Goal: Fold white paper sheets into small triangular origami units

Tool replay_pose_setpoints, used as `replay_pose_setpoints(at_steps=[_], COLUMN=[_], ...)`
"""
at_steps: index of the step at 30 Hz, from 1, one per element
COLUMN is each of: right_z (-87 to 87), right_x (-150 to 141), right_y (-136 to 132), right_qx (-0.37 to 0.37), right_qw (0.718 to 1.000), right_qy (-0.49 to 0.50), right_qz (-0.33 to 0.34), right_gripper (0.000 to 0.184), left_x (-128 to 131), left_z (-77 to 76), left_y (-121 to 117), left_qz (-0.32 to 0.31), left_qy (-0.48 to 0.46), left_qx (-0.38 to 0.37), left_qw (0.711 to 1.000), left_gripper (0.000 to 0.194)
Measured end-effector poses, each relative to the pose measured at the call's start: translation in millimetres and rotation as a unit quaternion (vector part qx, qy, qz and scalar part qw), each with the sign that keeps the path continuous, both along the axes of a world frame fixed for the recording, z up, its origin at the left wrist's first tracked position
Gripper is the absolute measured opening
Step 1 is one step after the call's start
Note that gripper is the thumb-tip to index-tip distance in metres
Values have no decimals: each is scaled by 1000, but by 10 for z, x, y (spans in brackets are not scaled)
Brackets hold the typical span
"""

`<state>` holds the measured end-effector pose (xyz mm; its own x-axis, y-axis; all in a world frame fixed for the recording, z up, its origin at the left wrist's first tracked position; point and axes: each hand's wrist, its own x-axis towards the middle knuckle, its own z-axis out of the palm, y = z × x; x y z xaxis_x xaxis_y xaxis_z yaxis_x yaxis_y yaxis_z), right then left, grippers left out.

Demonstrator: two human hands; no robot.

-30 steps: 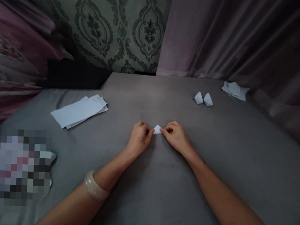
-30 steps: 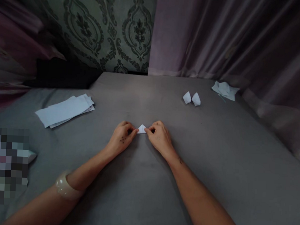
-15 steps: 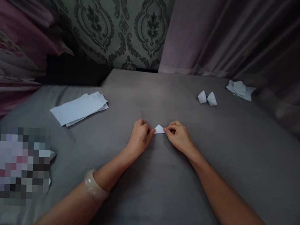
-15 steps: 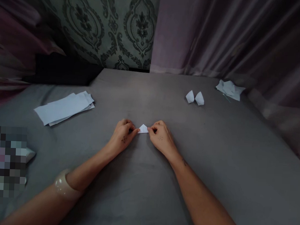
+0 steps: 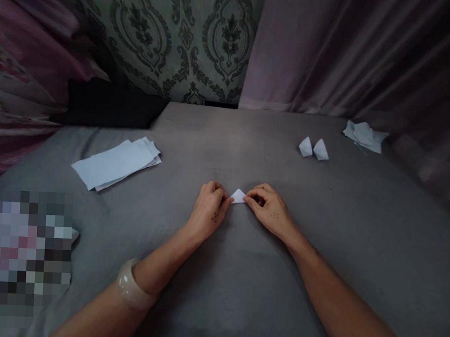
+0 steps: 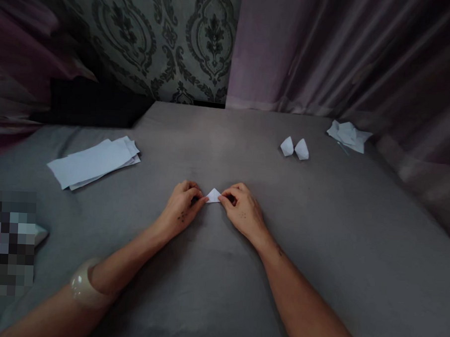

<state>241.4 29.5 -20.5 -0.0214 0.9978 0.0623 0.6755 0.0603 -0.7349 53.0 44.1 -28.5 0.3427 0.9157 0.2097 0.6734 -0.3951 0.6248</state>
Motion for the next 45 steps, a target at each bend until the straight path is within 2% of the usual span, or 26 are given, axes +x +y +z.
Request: replay_pose_setpoints(at_steps=[10,16,20,28,39,45], right_z=[-14,-18,-21,20,10,12], right_x=[27,-1,-55,-135,-141,-149], right_y=[-44,-50,-30,7,23,24], right_qx=[1,4,7,-14,-20,-15], right_qw=[999,998,1000,998,996,995], right_qy=[34,53,22,-42,-68,-76], right_qz=[37,24,-11,-47,-58,-60], right_gripper=[8,23,25,27,29,29], left_x=[-14,-16,30,86,101,108], left_z=[53,62,98,43,131,134], left_y=[-41,-32,-30,0,0,2], left_qz=[-15,-16,3,27,28,26], left_qy=[-27,-8,4,26,81,105], left_qx=[-21,-12,-8,-8,-32,-23], left_qw=[999,1000,1000,999,996,994], left_gripper=[7,18,27,25,31,30])
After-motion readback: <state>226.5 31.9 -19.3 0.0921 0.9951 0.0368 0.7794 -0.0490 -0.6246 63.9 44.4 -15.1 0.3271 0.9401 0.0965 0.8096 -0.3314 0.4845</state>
